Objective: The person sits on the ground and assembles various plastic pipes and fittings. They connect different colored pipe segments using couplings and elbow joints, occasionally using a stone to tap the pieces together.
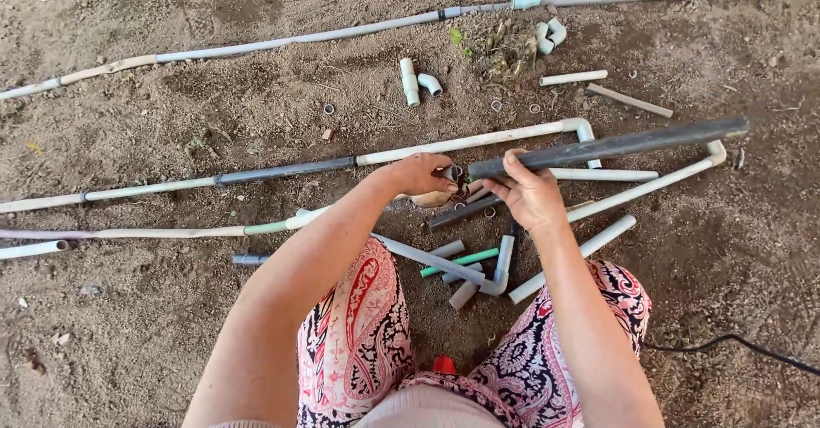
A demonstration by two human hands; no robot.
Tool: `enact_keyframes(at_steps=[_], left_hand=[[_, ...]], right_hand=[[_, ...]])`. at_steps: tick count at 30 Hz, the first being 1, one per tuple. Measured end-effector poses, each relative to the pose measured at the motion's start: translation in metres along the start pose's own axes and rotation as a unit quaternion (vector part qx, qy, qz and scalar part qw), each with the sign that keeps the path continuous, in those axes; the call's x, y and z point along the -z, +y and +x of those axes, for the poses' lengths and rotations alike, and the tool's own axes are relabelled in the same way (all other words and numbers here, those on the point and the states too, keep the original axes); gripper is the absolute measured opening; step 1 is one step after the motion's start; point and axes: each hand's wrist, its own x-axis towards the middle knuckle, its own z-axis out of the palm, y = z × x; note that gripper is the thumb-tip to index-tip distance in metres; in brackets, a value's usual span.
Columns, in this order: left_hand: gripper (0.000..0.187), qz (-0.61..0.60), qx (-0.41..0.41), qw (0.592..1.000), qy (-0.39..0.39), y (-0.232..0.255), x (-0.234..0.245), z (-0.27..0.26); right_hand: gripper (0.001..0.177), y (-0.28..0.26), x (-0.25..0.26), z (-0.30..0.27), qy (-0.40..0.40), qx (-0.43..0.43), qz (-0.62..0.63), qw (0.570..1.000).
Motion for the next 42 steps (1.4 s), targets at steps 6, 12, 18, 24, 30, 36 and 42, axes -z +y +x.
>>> enact_keyframes(at_steps=[6,12,18,24,30,36,42], left_hand=[[0.054,0.002,0.006,1.000,-0.013,0.007,0.004,-0.013],[0.052,0.014,0.011,1.000,-0.009,-0.005,0.005,-0.015],[0.050,0.011,0.016,1.000,-0.008,-0.015,0.010,-0.021],[0.051,0.015,0.025,0.999,-0.018,-0.014,0.011,-0.020],[0.046,0.014,0.022,1.000,0.002,-0.007,0.021,-0.032],[0.053,0.006,0.003,1.000,0.030,0.004,0.029,-0.048],[0.055,-0.026,-0.003,0.998,0.048,0.020,0.038,-0.089]], right_hand=[[0.022,0.027,0.000,0.014,-0.009,0.000,-0.010,1.000],[0.024,0.038,-0.001,0.023,-0.029,0.018,-0.034,0.999],[0.028,0.045,-0.008,0.023,-0.061,0.017,-0.043,0.997],[0.027,0.052,0.005,0.035,-0.071,0.014,-0.036,0.997],[0.040,0.055,0.024,0.056,0.096,-0.097,0.000,0.991],[0.050,0.129,0.089,0.101,0.236,-0.158,0.018,0.959],[0.059,0.226,0.141,0.120,0.343,-0.126,0.010,0.931]])
